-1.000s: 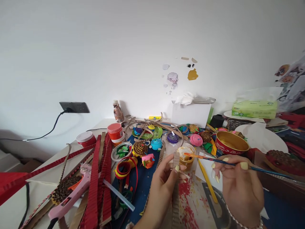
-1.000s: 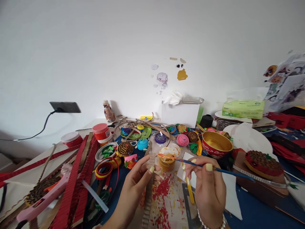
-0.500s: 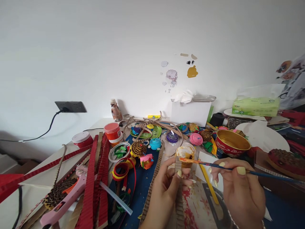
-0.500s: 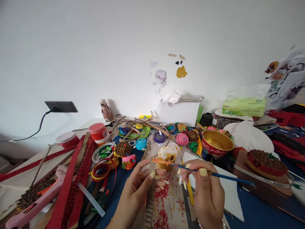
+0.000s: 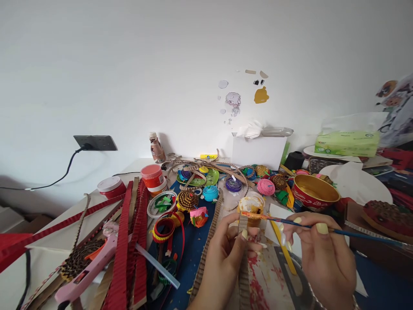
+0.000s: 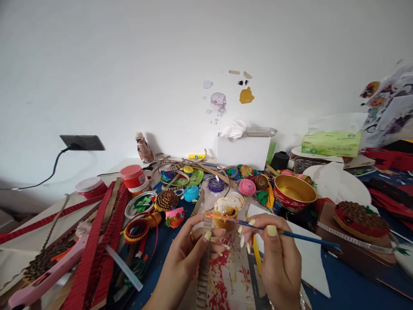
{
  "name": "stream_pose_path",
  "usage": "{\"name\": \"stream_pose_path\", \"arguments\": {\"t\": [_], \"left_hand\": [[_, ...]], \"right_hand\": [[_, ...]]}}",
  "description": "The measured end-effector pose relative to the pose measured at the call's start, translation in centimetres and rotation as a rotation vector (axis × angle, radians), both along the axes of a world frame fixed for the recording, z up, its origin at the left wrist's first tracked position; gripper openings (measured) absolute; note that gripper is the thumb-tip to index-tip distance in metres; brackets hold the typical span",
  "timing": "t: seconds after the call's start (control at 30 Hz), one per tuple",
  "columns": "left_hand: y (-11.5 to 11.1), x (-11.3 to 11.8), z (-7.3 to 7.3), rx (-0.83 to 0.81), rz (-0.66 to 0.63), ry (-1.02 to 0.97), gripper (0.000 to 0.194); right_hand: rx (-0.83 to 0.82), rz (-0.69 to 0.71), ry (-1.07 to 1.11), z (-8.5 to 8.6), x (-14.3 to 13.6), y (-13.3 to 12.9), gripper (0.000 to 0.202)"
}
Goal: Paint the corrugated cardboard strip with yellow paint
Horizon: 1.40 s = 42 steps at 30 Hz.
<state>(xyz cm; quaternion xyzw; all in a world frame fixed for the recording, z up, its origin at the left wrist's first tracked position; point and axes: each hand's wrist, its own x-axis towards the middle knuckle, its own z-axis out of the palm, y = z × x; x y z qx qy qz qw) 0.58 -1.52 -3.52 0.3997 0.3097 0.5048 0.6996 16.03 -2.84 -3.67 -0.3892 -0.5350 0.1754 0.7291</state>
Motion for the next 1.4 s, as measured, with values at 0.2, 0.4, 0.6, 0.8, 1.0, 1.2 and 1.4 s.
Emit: {"name": "stream_pose_path", "arguments": {"t": [0.2, 0.4, 0.6, 0.8, 1.0, 1.2, 1.4], "left_hand": [[-0.02, -0.13, 0.13, -0.001, -0.01, 0.02, 0.032], [-0.02, -0.05, -0.17, -0.007, 0.001, -0.012, 0.033], [0.11, -0.17, -0.32, 0.012, -0.026, 0.007, 0.03], [0.17, -0.17, -0.55, 0.006, -0.033, -0.016, 0.031], [0.09, -0.09, -0.32, 0.0, -0.041, 0.003, 0.033], [0.03, -0.1, 0.01, -0.007, -0.032, 0.004, 0.03], [0.05, -0.11, 0.08, 0.004, -0.042, 0.009, 0.029]], "right_hand": [[-0.02, -0.002, 0.006, -0.1, 0.16, -0.01, 0.021], [-0.007, -0.029, -0.01, 0.21, 0.02, -0.07, 0.022], [-0.002, -0.067, 0.018, 0.37, -0.18, 0.02, 0.022], [-0.007, -0.135, 0.137, 0.17, -0.14, 0.16, 0.024], [-0.017, -0.029, 0.065, 0.12, 0.07, 0.12, 0.019], [-0.056, -0.015, 0.109, 0.1, -0.09, -0.03, 0.019], [-0.056, -0.006, 0.078, 0.07, -0.02, 0.09, 0.02]]}}
